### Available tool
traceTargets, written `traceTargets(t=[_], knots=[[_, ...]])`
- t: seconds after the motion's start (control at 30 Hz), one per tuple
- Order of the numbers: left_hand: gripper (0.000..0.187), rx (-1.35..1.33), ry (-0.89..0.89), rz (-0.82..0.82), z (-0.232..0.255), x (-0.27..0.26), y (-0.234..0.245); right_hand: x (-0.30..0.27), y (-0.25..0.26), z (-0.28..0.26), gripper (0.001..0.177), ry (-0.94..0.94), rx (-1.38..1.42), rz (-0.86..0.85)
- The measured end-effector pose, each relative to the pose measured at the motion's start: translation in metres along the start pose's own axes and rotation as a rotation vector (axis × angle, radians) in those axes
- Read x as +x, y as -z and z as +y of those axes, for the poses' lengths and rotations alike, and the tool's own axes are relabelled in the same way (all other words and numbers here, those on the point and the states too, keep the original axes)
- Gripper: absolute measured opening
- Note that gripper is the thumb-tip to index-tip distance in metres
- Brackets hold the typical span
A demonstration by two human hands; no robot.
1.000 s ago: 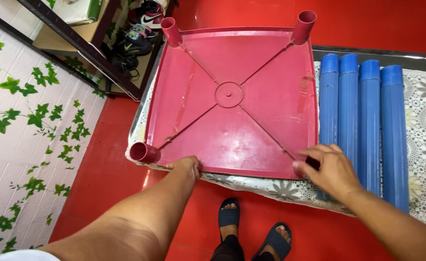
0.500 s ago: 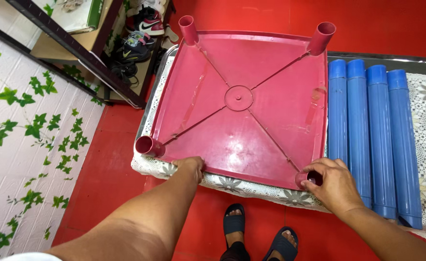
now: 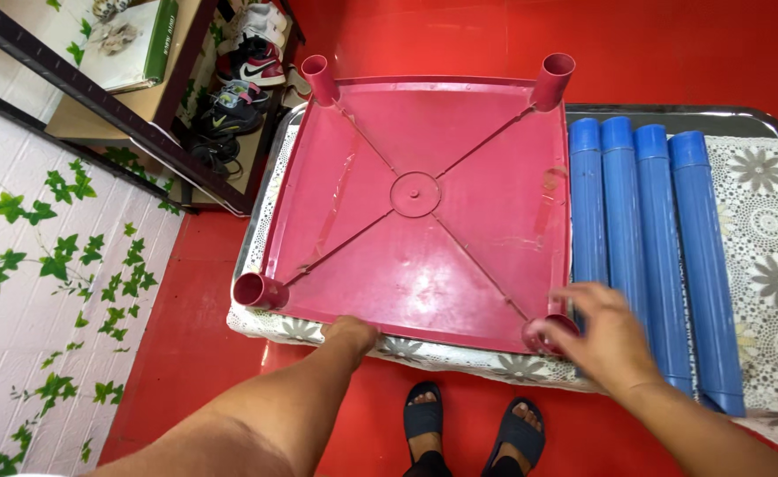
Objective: The person repeatedly inserts and removes blue plastic poles into the leg sockets of an upside-down pink plastic stool. The stool is placed on a tray with a patterned cloth. The person handles the poles one at a time, testing fit and alignment without completing a final assembly.
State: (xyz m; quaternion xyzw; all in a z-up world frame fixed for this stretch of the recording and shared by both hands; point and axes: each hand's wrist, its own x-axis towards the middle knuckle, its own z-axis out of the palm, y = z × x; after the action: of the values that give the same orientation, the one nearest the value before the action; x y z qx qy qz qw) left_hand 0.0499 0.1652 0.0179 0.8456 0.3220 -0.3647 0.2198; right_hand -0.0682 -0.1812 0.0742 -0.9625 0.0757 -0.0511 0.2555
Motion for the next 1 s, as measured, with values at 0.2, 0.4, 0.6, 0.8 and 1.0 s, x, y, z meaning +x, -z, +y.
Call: traceTargets(t=[0.2,0.4,0.6,0.8,1.0], knots=[[0.101,-0.018,-0.051,0.175,0.046,-0.052,-0.021,-0.007,0.024,0.128,0.065,-0.708,-0.148,0.033],[0.099,-0.043,-0.209,0.118,0.076,-0.070,-0.040,-0.037,-0.017,0.254,0.047,-1.225,-0.052,-0.371],[0.096,-0.028,-0.272,0.099,0.104,-0.080,-0.045,-0.054,-0.054,0.310,0.046,-1.292,0.247,-0.336],[0.089,-0.030,-0.337,0.090,0.136,-0.105,-0.053,-0.061,0.006,0.324,0.058,-1.020,-0.164,-0.316],[0.083,-0.035,-0.427,0.047,0.186,-0.137,-0.060,-0.050,0.091,0.369,0.062,-0.648,0.041,0.317]])
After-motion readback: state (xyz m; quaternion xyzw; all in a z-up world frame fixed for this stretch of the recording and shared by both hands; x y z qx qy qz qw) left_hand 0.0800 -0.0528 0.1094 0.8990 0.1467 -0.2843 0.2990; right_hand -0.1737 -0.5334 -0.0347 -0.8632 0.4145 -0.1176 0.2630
